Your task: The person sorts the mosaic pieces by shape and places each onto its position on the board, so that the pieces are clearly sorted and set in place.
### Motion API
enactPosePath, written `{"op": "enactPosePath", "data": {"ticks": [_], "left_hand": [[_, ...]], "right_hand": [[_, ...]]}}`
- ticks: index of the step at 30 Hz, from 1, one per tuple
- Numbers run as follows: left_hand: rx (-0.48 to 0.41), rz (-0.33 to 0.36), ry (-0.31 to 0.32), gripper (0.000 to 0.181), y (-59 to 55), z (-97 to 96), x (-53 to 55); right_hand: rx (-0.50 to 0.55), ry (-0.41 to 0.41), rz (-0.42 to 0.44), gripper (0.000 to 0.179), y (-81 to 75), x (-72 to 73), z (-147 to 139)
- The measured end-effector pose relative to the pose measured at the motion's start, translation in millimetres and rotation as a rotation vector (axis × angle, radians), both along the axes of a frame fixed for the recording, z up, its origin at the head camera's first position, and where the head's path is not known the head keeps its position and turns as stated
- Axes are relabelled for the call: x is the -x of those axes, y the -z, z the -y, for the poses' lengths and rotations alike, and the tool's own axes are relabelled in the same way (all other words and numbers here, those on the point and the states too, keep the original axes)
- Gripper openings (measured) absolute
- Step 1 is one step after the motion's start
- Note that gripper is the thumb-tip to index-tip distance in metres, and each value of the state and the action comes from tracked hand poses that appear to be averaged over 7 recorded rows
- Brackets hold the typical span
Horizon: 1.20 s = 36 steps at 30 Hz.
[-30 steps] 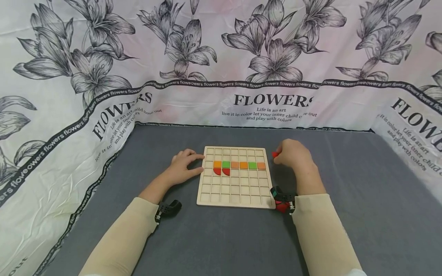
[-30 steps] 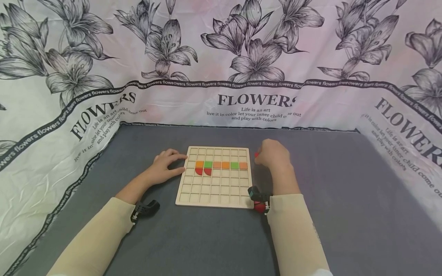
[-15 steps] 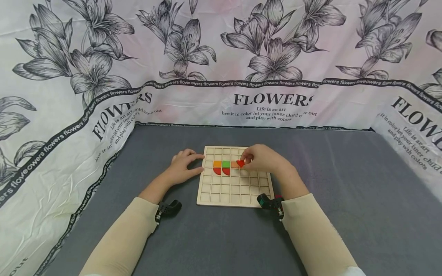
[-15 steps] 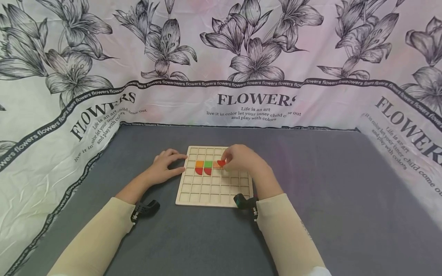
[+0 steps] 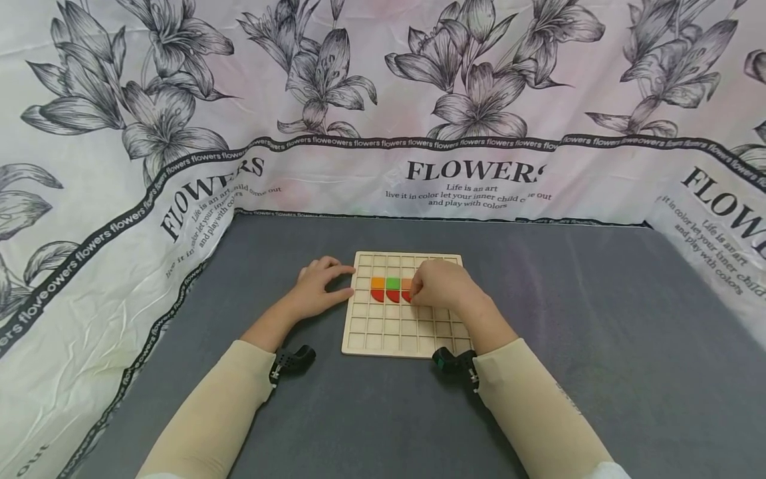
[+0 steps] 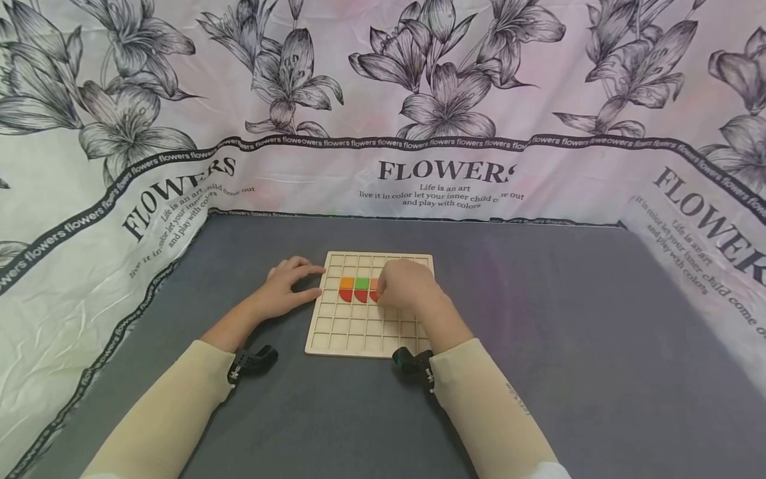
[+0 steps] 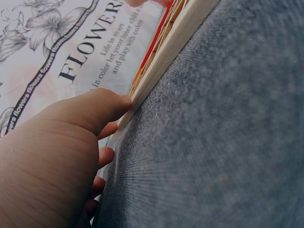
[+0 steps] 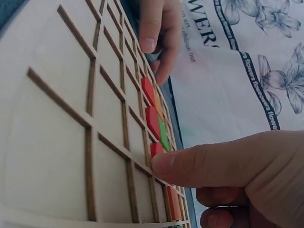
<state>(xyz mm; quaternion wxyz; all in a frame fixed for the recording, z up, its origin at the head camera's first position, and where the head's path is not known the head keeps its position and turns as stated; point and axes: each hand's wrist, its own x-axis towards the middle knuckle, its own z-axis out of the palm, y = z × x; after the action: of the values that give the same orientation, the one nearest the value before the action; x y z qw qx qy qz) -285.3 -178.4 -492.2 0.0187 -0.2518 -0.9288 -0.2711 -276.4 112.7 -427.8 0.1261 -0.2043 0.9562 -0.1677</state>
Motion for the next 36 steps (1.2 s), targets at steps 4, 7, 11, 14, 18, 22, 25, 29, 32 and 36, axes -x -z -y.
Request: {"op": "enactPosePath", "data": {"ticks": [4,7,11,14,18,22,25,29,32,36], "left_hand": [[0.008,-0.004,-0.002,0.049,-0.5,-0.7,0.0],[0.010,-0.004,0.006,0.050,1.5,-2.4,0.6],[0.001,-0.016,0.007,0.050,5.3,-5.7,2.8],[-0.002,-0.022,-0.008,0.049,5.4,-4.2,2.5],[-0.009,-0.022,-0.009,0.049,2.2,-2.8,-0.6],[-0.019,-0.024,-0.008,0.049,2.3,-2.8,-6.2],[-0.016,-0.023,-0.022,0.049,4.5,1.0,-9.9],[-0.011,-0.025,-0.028,0.049,4.9,1.0,-9.3],[-0.018,-0.031,-0.020,0.049,4.4,-0.8,-7.2],[-0.022,-0.035,-0.009,0.049,4.1,-2.9,-4.4]], "right_hand": [[-0.008,0.027,0.012,0.008,-1.9,-4.0,-0.3],[-0.002,0.044,0.083,0.012,-2.6,-10.6,-5.6],[-0.014,-0.009,0.140,0.033,-6.7,-22.1,-23.6],[-0.023,-0.046,0.101,0.040,-12.6,-29.5,-42.3],[-0.041,-0.020,0.055,0.025,-18.3,-42.5,-72.7],[-0.091,0.039,0.116,0.017,-18.1,-63.2,-96.6],[-0.129,0.066,0.112,0.022,-11.3,-77.6,-100.7],[-0.150,0.090,-0.011,0.017,-0.8,-87.6,-100.1],[-0.178,0.110,-0.101,0.013,2.0,-86.8,-100.1],[-0.203,0.124,-0.135,0.027,1.3,-83.3,-100.2]]}}
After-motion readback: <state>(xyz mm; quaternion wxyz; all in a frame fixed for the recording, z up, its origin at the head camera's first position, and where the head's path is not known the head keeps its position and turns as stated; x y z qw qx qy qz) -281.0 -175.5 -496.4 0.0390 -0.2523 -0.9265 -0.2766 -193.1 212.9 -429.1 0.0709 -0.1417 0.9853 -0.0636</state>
